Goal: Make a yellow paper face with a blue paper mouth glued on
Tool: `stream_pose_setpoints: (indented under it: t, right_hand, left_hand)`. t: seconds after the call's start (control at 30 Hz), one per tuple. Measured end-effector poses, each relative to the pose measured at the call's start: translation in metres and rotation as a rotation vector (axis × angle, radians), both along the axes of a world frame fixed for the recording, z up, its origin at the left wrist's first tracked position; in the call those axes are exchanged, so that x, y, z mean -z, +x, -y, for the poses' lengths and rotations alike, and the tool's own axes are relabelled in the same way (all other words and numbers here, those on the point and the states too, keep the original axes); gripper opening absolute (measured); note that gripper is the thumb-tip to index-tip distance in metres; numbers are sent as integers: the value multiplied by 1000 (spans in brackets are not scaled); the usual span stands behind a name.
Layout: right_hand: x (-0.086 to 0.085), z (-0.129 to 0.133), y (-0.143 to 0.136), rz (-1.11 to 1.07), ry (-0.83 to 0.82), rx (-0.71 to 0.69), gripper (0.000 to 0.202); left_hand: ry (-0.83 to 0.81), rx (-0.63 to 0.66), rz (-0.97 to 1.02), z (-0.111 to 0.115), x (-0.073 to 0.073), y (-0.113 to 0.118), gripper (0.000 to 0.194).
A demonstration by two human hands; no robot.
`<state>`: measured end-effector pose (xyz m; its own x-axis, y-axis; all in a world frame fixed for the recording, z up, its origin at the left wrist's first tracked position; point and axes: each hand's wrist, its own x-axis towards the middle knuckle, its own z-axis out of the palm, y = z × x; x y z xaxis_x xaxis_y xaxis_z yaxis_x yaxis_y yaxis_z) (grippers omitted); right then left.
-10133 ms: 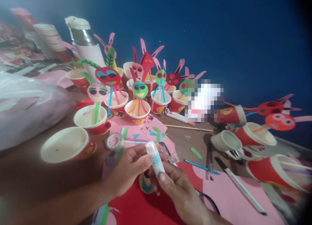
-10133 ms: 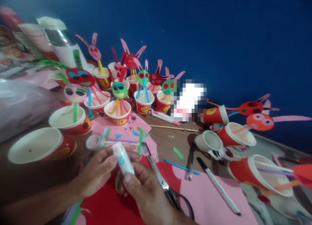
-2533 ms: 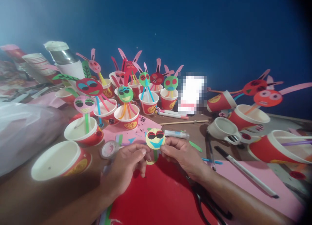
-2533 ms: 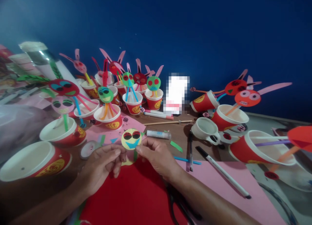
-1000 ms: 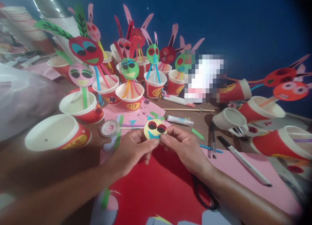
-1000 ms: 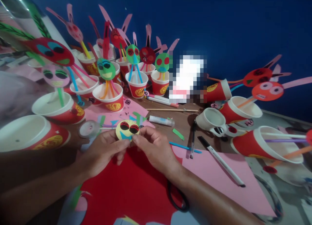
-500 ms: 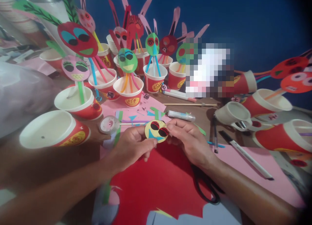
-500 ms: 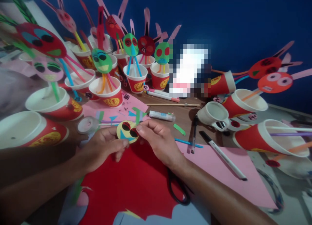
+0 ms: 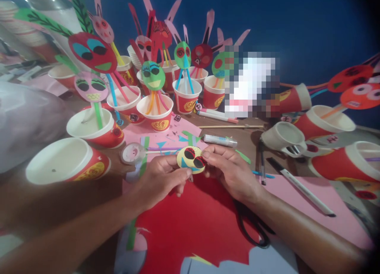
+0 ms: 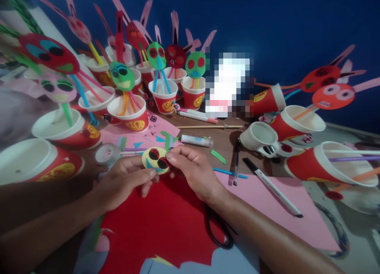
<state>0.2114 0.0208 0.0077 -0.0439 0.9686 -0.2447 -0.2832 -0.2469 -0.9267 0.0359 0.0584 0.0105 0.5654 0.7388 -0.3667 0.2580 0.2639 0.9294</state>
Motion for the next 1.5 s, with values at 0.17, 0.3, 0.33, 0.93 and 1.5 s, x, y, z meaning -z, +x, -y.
stream_pose_setpoints:
  t: [0.17,0.3,0.33,0.93,1.5]
  right_hand:
    - [-1,-1,-1,24,-26,-8,21]
    - [-4,-1,-3,65,-39,-20,23]
    - [-4,-1,-4,76,-45,-27,24]
    - [-6,7,-13,575,339,153,7]
    - [-2,13,-11,864,445,116,7]
  left_hand:
    - [18,31,48,0,-1,-3,17]
    - [-6,49,120,1,-1,-4,19]
    - [-15,49,134,2,0,-5,20]
    - [7,-182,213,-1,5,1,17]
    - [-61,-115,228,-1,6,1,23]
